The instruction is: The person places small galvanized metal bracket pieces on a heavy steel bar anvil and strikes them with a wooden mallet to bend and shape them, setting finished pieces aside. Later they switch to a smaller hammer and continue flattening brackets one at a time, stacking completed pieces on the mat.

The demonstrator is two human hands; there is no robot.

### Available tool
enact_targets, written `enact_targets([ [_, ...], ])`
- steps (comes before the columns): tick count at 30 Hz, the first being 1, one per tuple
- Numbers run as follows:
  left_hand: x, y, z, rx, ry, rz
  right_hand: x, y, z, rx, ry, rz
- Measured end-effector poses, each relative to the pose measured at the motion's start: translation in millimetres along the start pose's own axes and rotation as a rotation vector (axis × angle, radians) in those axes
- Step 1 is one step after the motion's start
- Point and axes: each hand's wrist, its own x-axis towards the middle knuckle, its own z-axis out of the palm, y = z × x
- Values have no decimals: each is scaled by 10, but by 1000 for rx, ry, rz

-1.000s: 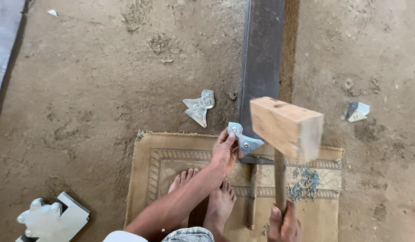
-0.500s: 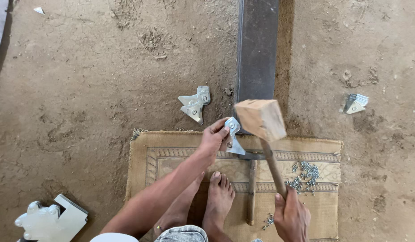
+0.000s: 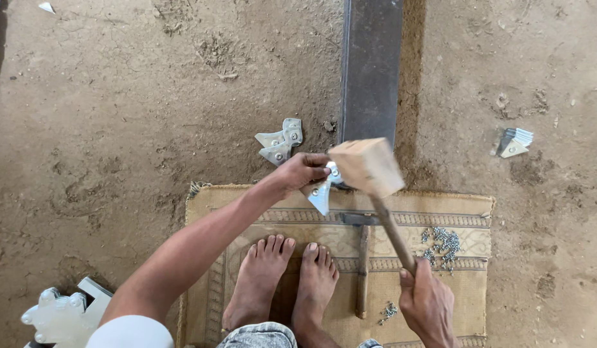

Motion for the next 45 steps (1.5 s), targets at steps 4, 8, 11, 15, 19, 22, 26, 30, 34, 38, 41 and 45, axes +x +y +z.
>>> enact_targets([
  [4, 20, 78, -62, 68, -69, 26, 40, 39, -111, 95, 139, -104],
  [8, 52, 67, -77, -43, -93, 8, 137, -6, -236, 31, 61, -74],
  [11, 19, -25, -47, -133, -51, 16, 147, -60, -299, 78, 80, -64],
  [15, -110, -181, 146, -397, 90, 27, 90, -120, -301, 68, 122, -168],
  [19, -256, -320, 512, -538, 330, -46, 38, -145, -232, 85, 127, -120],
  [22, -276, -390, 791, -827, 437, 36, 6, -135, -142, 68, 142, -115],
  [26, -250, -438, 976, -914, 486, 151, -30, -87, 17, 81, 100, -55],
  [30, -301, -420, 1041, -901, 542, 99, -51, -19, 178, 141, 201, -159],
  [34, -469, -234, 951, -408, 618, 292, -46, 14, 307, 231, 73, 51],
  [38, -562, 234, 744, 55, 528, 289, -204, 51, 389, 501, 199, 137],
  [41, -515, 658, 601, -585, 458, 225, -339, 89, 437, 788, 198, 231],
  [45, -536, 784, 490, -509, 367, 196, -425, 135, 524, 1013, 232, 320],
])
